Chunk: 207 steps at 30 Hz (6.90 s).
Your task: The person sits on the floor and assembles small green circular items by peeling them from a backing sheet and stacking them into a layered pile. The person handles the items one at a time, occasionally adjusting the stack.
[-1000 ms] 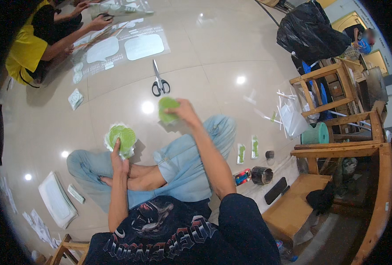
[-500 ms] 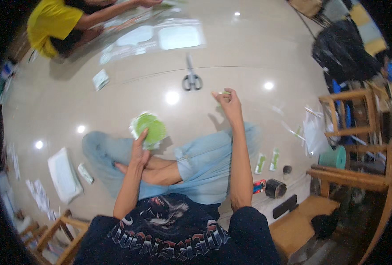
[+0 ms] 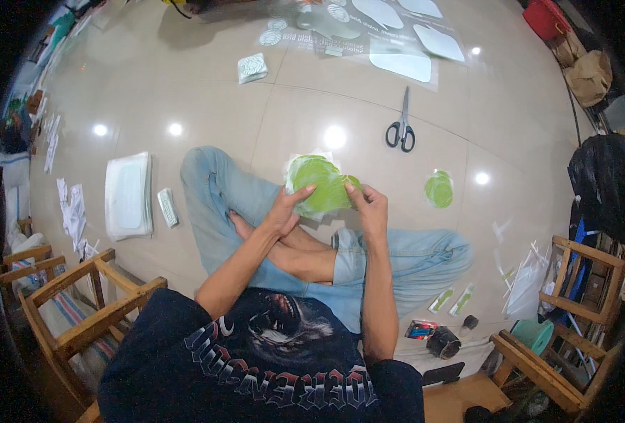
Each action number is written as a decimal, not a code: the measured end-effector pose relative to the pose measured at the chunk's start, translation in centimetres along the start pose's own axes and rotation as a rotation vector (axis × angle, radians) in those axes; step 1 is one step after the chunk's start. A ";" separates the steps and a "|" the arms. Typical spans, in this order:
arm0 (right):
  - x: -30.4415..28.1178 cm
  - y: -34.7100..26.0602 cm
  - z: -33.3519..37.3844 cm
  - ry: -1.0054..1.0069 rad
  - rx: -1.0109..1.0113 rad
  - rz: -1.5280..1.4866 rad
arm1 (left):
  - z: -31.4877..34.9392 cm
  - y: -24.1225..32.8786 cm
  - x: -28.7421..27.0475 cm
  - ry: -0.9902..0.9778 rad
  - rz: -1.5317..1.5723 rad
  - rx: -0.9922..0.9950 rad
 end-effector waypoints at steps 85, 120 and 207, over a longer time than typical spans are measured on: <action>-4.8 1.0 -1.0 0.388 -0.031 -0.151 | -0.2 0.7 -1.1 0.134 0.077 0.142; 0.1 0.2 -0.2 0.223 -0.063 -0.172 | -0.4 0.5 -0.8 0.064 0.036 0.130; -4.8 3.9 -4.6 0.668 0.280 0.749 | -0.6 0.8 -1.7 0.150 0.205 0.115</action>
Point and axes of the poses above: each hand's wrist, its own z-axis away from the middle knuckle, its own x-axis out of the palm, y = z × x, the point moved 6 cm from there along -z, towards the middle knuckle, and after that the axes turned 7 degrees about z, right-handed, at the moved point
